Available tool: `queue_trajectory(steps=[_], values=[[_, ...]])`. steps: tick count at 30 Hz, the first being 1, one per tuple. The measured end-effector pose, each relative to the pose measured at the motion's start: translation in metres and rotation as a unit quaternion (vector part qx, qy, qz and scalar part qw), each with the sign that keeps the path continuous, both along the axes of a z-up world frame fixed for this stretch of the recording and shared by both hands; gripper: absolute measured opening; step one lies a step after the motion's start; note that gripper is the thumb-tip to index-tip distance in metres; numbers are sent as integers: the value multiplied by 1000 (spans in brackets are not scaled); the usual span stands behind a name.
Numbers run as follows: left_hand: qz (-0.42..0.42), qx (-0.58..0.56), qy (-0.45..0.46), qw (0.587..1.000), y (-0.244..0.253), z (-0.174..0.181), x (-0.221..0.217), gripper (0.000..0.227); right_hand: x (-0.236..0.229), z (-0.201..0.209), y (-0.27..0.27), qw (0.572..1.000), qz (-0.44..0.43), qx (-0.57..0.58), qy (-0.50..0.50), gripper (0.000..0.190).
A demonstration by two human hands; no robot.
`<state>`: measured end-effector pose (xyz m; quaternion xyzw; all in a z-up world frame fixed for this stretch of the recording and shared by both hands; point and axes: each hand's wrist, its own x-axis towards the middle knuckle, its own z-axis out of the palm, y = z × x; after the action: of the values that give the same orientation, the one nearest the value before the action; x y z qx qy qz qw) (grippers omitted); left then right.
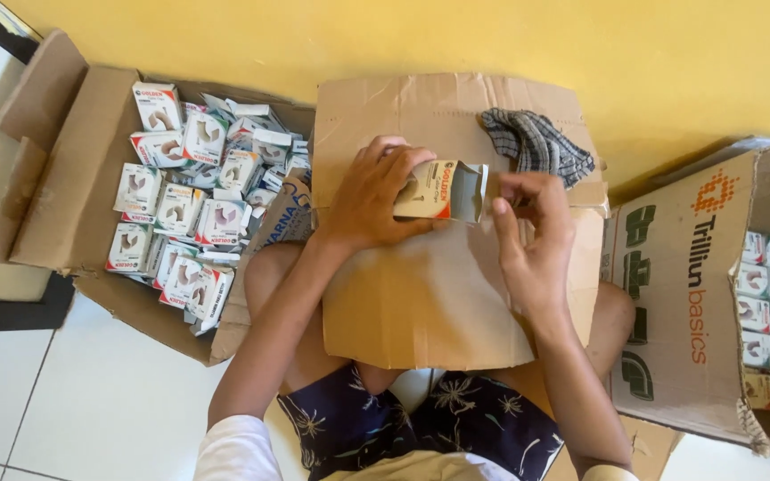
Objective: The person wipes the surface of small product boxes with a cloth, then places them into a larger cardboard box. The person repeats this process with multiple boxes, handling them one at a time.
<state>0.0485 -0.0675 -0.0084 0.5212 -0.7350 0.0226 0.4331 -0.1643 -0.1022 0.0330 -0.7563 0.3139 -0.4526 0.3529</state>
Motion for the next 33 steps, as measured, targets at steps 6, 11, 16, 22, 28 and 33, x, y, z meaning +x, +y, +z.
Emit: queue_trajectory(steps=[6,11,16,22,28,33], values=[[-16,22,10,1000,1,1,1,77,14,2,5,976,167,137,-32,72],[-39,41,15,998,4,4,2,80,5,-1,-9,970,194,147,-24,99],[-49,45,5,998,5,9,1,78,8,-1,-16,989,130,74,11,71],[-43,28,13,999,5,6,0,74,21,-3,-21,992,120,32,-21,56],[-55,24,35,998,2,-5,1,87,25,-5,-20,986,147,-83,5,57],[-51,34,80,995,4,-8,2,97,29,-15,-28,977,162,-137,-16,61]])
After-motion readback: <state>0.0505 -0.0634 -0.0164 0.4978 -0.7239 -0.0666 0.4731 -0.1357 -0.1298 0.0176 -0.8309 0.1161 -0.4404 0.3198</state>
